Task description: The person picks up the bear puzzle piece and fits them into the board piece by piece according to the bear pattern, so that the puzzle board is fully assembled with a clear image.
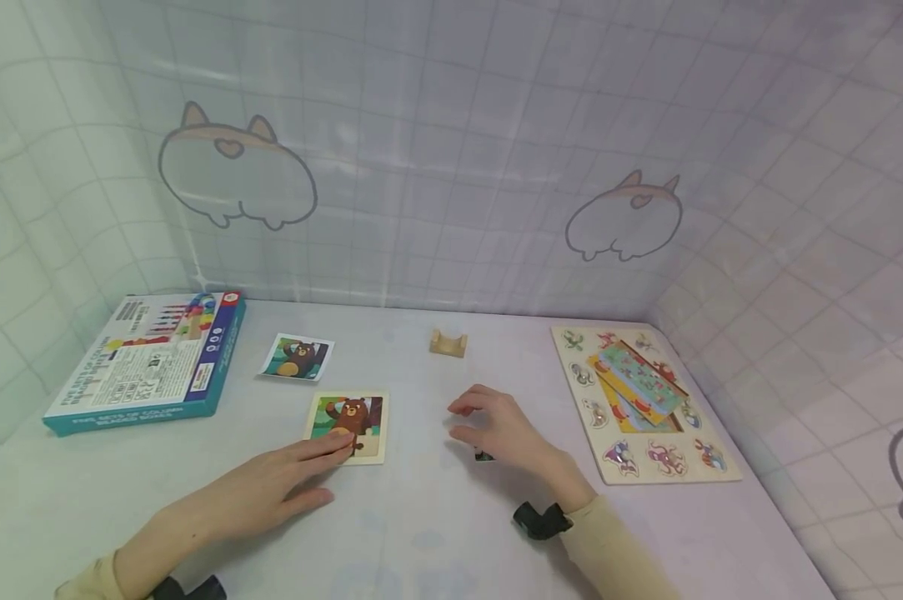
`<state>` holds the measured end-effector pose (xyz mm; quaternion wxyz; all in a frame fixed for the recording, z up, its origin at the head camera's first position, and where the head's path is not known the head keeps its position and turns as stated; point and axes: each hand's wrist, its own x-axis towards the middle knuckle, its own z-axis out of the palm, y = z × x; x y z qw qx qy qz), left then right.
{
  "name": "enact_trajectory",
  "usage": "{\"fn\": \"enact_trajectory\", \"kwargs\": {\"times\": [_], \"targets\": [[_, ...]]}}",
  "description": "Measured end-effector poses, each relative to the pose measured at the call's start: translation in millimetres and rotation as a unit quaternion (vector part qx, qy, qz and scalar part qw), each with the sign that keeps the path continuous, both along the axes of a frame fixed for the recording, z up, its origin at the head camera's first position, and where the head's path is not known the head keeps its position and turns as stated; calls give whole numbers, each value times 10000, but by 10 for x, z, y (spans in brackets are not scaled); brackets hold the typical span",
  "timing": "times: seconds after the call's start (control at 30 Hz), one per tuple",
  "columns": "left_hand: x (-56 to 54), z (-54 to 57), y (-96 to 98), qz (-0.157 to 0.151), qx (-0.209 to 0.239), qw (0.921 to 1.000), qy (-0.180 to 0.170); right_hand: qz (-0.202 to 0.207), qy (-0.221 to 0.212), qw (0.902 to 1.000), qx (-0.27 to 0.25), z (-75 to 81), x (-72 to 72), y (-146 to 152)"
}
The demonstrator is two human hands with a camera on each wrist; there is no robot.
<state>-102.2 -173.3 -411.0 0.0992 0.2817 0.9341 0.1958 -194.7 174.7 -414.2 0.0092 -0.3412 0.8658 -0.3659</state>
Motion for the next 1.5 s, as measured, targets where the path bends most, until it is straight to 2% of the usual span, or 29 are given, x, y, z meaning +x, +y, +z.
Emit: {"fn": "enact_trajectory", "kwargs": {"times": [0.23, 0.43, 0.53, 0.67, 0.83, 1.03, 1.5], "targets": [[-3, 3, 5, -51, 17, 10000, -16, -271, -130, 9995, 31, -50, 11, 356], [0, -4, -19, 28, 6, 10000, -2, -208, 34, 9998, 20, -132, -22, 487], [-1, -4, -21, 62, 19, 10000, -61, -176, -21, 9998, 123, -111, -38, 517], [7, 6, -20, 63, 48, 9999, -137, -103, -319, 9989, 338, -79, -42, 548], [-3, -4, -9, 53, 45, 9999, -141, 20, -588, 9977, 334, -113, -50, 580], [-6, -5, -11, 51, 70, 9998, -182, 134, -603, 9973, 395, -129, -53, 577], [-4, -2, -9, 30, 108, 9998, -146, 9, -645, 9974, 336, -135, -50, 563]]}}
